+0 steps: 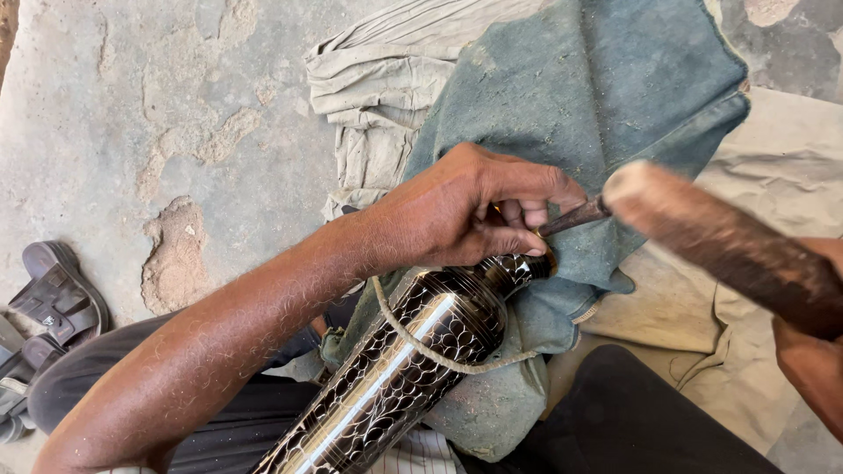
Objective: The person uses a chisel and hammer to work on the rim of a decorative metal vessel. They repeatedly strike the chisel against the vessel's edge while holding it steady on a cloth.
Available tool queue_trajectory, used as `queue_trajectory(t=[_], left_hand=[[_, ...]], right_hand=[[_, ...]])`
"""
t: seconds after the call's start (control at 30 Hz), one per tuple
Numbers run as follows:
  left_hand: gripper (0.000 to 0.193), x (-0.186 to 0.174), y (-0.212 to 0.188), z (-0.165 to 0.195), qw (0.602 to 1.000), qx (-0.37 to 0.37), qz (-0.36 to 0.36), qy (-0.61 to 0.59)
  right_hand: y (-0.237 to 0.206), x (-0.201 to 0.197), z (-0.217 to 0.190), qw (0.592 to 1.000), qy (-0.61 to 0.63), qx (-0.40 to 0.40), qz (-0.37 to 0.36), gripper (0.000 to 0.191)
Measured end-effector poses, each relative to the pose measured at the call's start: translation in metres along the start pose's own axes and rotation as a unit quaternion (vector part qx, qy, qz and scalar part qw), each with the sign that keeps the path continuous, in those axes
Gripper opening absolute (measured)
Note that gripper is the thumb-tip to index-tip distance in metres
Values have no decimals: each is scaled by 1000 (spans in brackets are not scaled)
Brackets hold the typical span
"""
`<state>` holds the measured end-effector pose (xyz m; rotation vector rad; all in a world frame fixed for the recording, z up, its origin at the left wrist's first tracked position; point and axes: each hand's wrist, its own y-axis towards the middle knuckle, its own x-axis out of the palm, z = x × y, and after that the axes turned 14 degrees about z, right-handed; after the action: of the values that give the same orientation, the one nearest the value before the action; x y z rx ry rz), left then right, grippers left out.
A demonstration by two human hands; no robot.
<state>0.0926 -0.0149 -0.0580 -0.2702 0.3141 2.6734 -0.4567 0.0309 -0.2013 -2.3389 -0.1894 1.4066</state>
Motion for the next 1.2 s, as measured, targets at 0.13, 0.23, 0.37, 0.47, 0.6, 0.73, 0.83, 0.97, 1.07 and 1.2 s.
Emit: queue_trajectory(t=[0.13,0.23,0.37,0.47,0.6,0.73,0.83,0.97,1.07,1.2], left_hand=[[46,1,1,-2,1000,7,2,-1],[48,2,1,-5,1000,6,8,-6],[45,1,0,-7,1000,2,-2,2],[48,1,0,-8,1000,12,4,-25],[44,1,0,-9,1000,14,4,-9],[44,0,-2,-10,999,36,8,-11],[45,-1,-3,-11,1000,27,4,-13],[45,-1,-2,-12,1000,1,1,-12],[48,0,-1,-12,1000,11,7,-22],[49,-1,-2,-13,1000,22,7,-14]], right_hand=[[8,5,-7,1000,-16,-12,14,24],[10,12,-15,999,-28,-31,12,23],[7,10,-23,999,-32,-16,5,22],[4,4,-30,999,-44,-12,10,21],[1,3,-44,998,-55,-32,9,21],[0,3,-50,997,-69,-12,13,20],[-4,1,-46,997,-71,-21,14,20],[-10,-6,-39,996,-87,-15,20,20],[-11,-8,-44,994,-104,-15,23,20],[-9,-3,-60,993,-104,-27,40,20]])
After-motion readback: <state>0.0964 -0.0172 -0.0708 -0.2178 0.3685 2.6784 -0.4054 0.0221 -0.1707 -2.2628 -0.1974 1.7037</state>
